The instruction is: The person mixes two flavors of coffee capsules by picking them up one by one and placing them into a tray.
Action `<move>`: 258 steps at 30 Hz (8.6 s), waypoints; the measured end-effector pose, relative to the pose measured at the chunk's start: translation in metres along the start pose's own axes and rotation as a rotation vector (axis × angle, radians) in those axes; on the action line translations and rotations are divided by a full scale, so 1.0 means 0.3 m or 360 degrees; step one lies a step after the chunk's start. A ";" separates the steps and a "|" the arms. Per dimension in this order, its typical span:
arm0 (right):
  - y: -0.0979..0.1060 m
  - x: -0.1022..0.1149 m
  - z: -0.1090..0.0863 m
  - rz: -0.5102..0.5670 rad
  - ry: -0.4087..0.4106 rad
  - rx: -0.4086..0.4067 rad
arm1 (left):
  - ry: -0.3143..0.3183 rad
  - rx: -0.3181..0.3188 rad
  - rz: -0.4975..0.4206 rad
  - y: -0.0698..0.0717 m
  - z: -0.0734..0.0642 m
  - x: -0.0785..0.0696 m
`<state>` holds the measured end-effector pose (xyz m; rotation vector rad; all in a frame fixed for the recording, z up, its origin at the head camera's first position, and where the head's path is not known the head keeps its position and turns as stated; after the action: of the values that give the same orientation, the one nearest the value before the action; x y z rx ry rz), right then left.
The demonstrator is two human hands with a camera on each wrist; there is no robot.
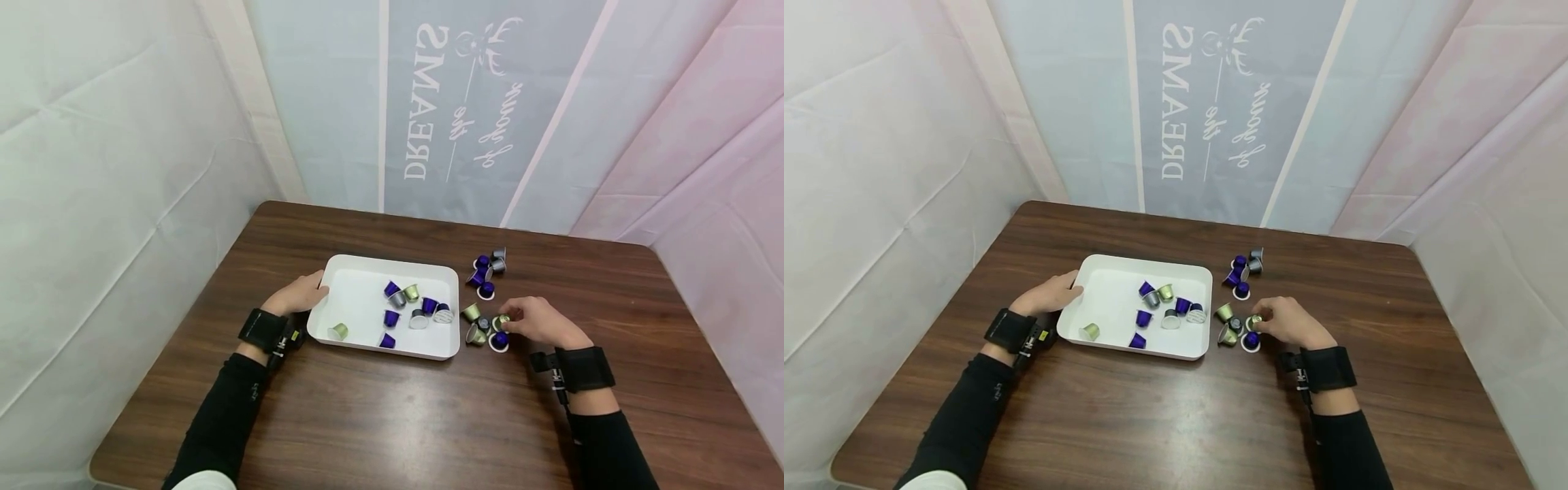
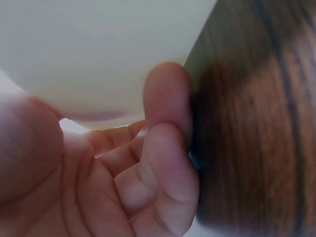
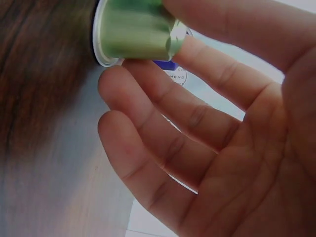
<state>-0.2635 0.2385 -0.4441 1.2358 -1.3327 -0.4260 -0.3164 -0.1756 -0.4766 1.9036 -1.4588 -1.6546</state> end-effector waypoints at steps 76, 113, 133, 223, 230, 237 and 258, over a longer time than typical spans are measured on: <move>-0.072 0.574 0.233 -0.0154 0.0577 0.0042 | 0.0023 -0.0055 -0.0005 0.001 -0.006 -0.009; -0.003 0.529 0.229 -0.0215 0.0469 0.0068 | 0.0003 -0.0046 -0.0007 -0.002 -0.015 -0.001; 0.091 0.118 0.183 -0.0281 0.0163 -0.0079 | 0.0015 -0.0019 0.0006 0.000 -0.022 0.002; 0.058 0.262 0.122 -0.0028 0.0221 -0.0254 | 0.0025 -0.0059 -0.0020 0.003 -0.011 -0.012; 0.063 0.337 0.140 -0.0118 0.0299 -0.0197 | 0.0048 -0.0053 -0.0035 -0.003 -0.013 -0.005; 0.049 0.433 0.159 -0.0173 0.0430 -0.0135 | 0.0048 -0.0061 -0.0039 0.001 -0.012 -0.004; -0.086 0.591 0.223 -0.0367 0.0639 0.0017 | 0.0024 -0.0046 -0.0004 -0.004 -0.009 0.000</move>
<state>-0.2635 0.0538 -0.3943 1.4042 -0.8569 -0.3102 -0.3133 -0.1761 -0.4765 1.8992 -1.4193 -1.6502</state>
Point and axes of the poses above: each hand's wrist, its own z-axis towards the middle knuckle, its own y-axis out of the back of the hand, x = y × z, the point moved 8 cm from there along z, towards the middle knuckle, and after that the axes turned 3 degrees about x, right-handed, at the moved point
